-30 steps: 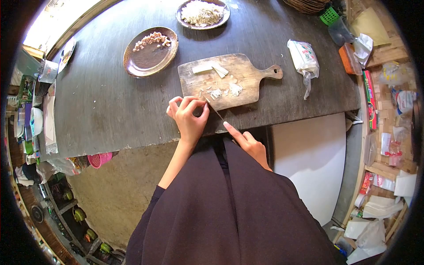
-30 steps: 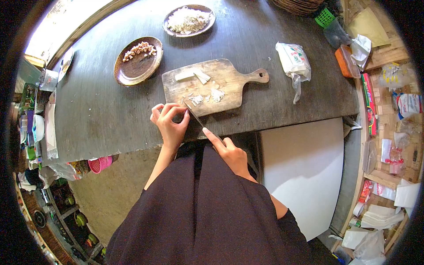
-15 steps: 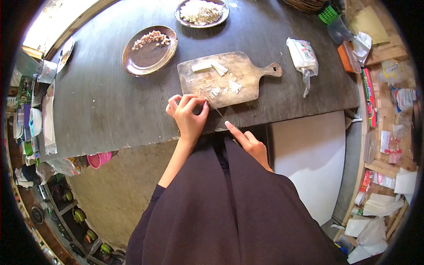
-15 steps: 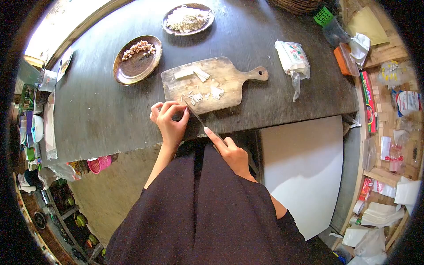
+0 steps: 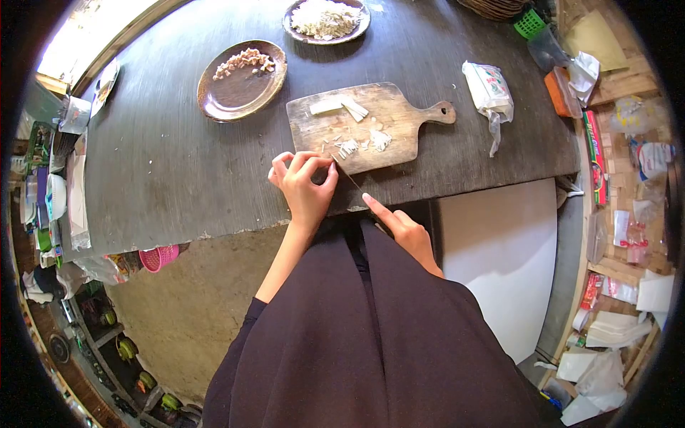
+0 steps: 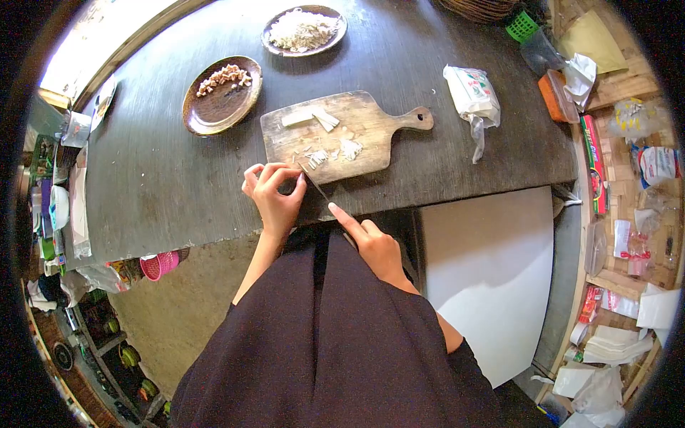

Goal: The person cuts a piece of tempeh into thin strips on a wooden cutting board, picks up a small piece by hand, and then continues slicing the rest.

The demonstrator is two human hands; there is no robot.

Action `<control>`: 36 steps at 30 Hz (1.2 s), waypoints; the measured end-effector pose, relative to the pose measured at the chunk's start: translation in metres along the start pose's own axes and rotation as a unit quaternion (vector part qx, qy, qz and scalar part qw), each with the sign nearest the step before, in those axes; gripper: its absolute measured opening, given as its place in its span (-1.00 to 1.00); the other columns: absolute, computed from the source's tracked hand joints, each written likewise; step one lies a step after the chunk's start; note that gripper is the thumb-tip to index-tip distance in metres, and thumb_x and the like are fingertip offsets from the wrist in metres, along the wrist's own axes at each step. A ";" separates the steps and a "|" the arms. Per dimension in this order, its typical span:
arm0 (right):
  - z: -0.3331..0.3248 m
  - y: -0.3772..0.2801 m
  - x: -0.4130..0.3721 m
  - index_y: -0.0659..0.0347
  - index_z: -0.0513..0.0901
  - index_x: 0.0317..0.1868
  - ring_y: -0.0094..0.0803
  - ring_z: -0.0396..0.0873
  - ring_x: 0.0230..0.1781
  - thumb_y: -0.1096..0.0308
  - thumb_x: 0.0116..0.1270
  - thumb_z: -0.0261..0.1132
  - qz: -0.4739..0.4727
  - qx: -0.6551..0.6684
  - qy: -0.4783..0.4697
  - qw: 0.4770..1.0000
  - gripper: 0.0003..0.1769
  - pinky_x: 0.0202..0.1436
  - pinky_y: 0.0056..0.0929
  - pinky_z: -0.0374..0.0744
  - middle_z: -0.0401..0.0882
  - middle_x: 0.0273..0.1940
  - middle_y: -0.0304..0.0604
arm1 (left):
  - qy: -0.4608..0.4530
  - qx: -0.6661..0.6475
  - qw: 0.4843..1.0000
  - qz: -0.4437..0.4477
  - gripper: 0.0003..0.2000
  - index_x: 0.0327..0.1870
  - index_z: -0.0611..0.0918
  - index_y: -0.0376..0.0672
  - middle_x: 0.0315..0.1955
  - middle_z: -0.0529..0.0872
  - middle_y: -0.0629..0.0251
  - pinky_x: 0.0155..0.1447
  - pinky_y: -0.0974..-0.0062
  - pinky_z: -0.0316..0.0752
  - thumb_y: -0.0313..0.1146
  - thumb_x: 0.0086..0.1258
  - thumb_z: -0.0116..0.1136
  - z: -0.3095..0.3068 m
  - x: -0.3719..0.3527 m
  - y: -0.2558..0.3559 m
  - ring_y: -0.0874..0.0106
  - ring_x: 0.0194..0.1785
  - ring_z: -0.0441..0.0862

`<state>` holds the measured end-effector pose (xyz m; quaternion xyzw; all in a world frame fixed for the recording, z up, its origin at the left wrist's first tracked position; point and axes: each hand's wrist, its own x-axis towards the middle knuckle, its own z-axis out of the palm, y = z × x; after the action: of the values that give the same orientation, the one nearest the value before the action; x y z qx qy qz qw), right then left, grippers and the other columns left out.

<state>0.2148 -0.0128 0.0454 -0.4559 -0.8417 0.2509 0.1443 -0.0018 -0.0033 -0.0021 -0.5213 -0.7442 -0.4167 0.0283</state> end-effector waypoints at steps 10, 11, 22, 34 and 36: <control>-0.003 0.010 -0.002 -0.50 0.40 0.55 -0.14 0.65 -0.49 0.24 0.42 0.36 -0.001 -0.006 0.004 1.000 -0.27 -0.39 -0.17 0.70 0.46 -0.42 -0.18 | -0.005 0.016 1.000 0.008 -0.89 -0.32 0.82 0.09 -0.24 0.75 0.57 0.27 0.16 0.21 -0.29 0.14 0.53 -0.001 0.002 0.002 0.26 0.16 0.47; -0.004 0.012 -0.002 -0.51 0.40 0.55 -0.14 0.66 -0.49 0.25 0.42 0.37 0.005 -0.004 0.018 1.000 -0.26 -0.38 -0.17 0.71 0.47 -0.42 -0.18 | -0.005 0.015 1.000 0.009 -0.89 -0.31 0.83 0.10 -0.26 0.74 0.57 0.27 0.16 0.21 -0.29 0.15 0.53 -0.001 0.002 0.004 0.26 0.15 0.48; 0.003 0.006 0.013 -0.55 0.34 0.57 -0.09 0.69 -0.43 0.26 0.41 0.38 0.003 0.015 -0.015 1.000 -0.21 -0.34 -0.13 0.72 0.52 -0.39 -0.13 | 0.014 -0.015 1.000 -0.019 -0.87 -0.28 0.84 0.10 -0.36 0.71 0.52 0.17 0.24 0.29 -0.35 0.17 0.54 -0.003 0.005 0.003 0.33 0.02 0.49; 0.002 0.022 0.018 -0.48 0.32 0.60 -0.05 0.68 -0.43 0.29 0.40 0.36 -0.016 0.043 0.022 0.999 -0.20 -0.30 -0.09 0.72 0.56 -0.36 -0.11 | 0.042 0.018 0.998 -0.035 -0.90 -0.35 0.79 0.03 -0.37 0.73 0.50 0.18 0.30 0.33 -0.36 0.18 0.55 -0.022 0.015 -0.002 0.35 0.00 0.51; 0.011 0.015 0.021 -0.47 0.30 0.60 -0.04 0.68 -0.44 0.28 0.40 0.36 -0.031 0.042 0.003 0.999 -0.19 -0.31 -0.09 0.73 0.56 -0.36 -0.11 | 0.053 0.009 0.998 -0.044 -0.91 -0.35 0.78 -0.01 -0.36 0.74 0.48 0.20 0.31 0.33 -0.39 0.22 0.53 -0.025 0.020 -0.006 0.36 0.00 0.50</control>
<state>0.2083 0.0087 0.0280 -0.4243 -0.8436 0.2799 0.1733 -0.0253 -0.0053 0.0197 -0.4653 -0.7673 -0.4381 0.0541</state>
